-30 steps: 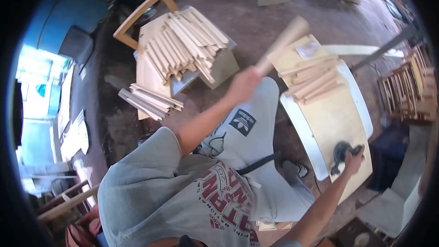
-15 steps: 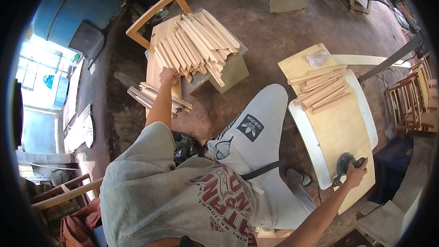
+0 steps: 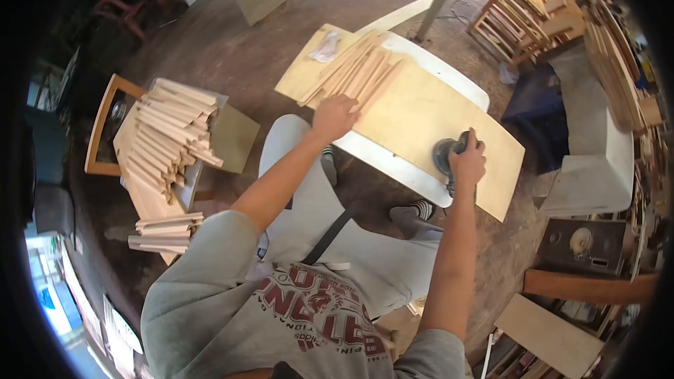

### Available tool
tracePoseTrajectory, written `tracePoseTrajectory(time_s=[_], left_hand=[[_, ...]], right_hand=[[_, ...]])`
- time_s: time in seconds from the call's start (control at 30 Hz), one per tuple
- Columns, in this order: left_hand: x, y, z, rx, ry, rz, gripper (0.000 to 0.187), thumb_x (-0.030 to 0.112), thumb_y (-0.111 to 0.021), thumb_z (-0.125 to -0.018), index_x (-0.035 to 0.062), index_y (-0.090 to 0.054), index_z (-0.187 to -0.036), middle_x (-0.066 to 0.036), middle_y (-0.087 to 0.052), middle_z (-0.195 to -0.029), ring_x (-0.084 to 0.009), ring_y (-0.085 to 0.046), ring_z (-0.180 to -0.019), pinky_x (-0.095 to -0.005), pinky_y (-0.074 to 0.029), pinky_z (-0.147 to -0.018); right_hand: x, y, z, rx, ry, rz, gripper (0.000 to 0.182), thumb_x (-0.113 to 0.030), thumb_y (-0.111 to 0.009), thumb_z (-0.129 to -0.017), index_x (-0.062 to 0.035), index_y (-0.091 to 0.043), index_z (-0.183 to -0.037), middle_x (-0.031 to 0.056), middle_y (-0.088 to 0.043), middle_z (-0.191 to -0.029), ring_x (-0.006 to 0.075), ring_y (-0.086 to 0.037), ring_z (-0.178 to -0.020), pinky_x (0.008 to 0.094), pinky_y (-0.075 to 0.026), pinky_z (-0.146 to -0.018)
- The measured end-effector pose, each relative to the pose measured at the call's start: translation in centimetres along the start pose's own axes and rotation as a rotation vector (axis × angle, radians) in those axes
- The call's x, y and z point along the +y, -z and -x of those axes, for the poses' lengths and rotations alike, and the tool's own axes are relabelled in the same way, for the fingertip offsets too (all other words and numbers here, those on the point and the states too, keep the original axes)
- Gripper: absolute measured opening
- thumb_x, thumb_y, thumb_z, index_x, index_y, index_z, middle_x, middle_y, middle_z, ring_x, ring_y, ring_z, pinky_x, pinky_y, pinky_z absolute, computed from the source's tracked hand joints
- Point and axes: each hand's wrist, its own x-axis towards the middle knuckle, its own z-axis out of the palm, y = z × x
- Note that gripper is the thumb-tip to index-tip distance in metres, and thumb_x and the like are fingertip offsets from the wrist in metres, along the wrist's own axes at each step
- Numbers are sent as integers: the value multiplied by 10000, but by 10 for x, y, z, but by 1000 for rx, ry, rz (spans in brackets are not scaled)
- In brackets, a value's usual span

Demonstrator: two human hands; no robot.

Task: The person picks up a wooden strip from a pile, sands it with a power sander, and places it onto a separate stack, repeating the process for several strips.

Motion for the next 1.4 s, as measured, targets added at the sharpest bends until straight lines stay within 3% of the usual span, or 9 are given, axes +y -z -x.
tracePoseTrajectory(time_s=[0.2, 0.4, 0.6, 0.7, 0.83, 1.03, 1.13, 1.23, 1.4], left_hand=[[-3, -108, -57, -357, 100, -400, 189, 136, -732, -864, 38, -748, -1025, -136, -744, -987, -309, -736, -1009, -408, -590, -859], [11, -105, -79, -538, 110, -426, 216, 87, -782, -770, 19, -746, -972, -176, -762, -1008, -312, -752, -1003, -407, -604, -865], [40, -79, -57, -622, 213, -364, 353, 249, -737, -856, 31, -677, -1127, -154, -772, -1056, -330, -742, -1048, -433, -592, -877], [19, -93, -17, -659, 174, -212, 479, 386, -707, -897, 14, -612, -1183, -189, -748, -1099, -380, -722, -1057, -480, -565, -892], [29, -80, 26, -447, 274, 57, 602, 550, -645, -934, 17, -604, -1211, -234, -677, -1221, -412, -690, -1096, -520, -538, -919], [58, -90, 22, -605, 188, -116, 554, 502, -629, -970, 9, -609, -1222, -221, -688, -1210, -407, -686, -1084, -498, -531, -937], [44, -123, 27, -527, 199, -37, 442, 380, -636, -966, 5, -593, -1195, -195, -701, -1108, -331, -718, -984, -457, -569, -841], [41, -104, 38, -818, 735, 741, 383, 266, -612, -943, -33, -634, -1182, -257, -698, -1173, -378, -705, -1043, -459, -545, -936], [24, -107, 104, -763, 594, 605, 470, 321, -567, -977, -46, -641, -1261, -266, -722, -1123, -411, -691, -1078, -485, -517, -949]], right_hand=[[-4, 8, 17, -5, -8, -16, 877, -233, -790, -727, -353, -457, -1530, 138, -540, -1457, 434, -675, -1078, 527, -604, -828], [-1, 10, 16, 7, -30, -32, 880, -174, -772, -708, -336, -463, -1515, 144, -544, -1437, 433, -674, -1053, 508, -612, -799], [4, 13, 15, 19, -38, -31, 864, -146, -739, -717, -336, -465, -1514, 152, -544, -1428, 443, -671, -1050, 503, -614, -797], [5, 14, 14, 10, -57, -38, 862, -149, -740, -717, -336, -464, -1511, 149, -542, -1416, 442, -670, -1045, 505, -614, -798], [6, 7, 16, 11, -65, -42, 868, -158, -746, -713, -337, -461, -1513, 147, -544, -1409, 443, -667, -1051, 505, -613, -803], [-7, 8, 23, 5, -63, -36, 890, -167, -764, -707, -343, -454, -1523, 144, -546, -1402, 437, -668, -1049, 505, -613, -801], [-13, 11, 28, -11, -36, -32, 901, -193, -792, -712, -344, -446, -1531, 132, -548, -1402, 440, -684, -1027, 511, -614, -800], [-18, 14, 34, -29, 10, -52, 897, -210, -804, -716, -346, -452, -1530, 127, -554, -1410, 437, -695, -1016, 511, -613, -809], [-17, 14, 33, -75, 79, -53, 866, -229, -796, -728, -362, -475, -1521, 131, -555, -1454, 424, -698, -1053, 505, -610, -841]])
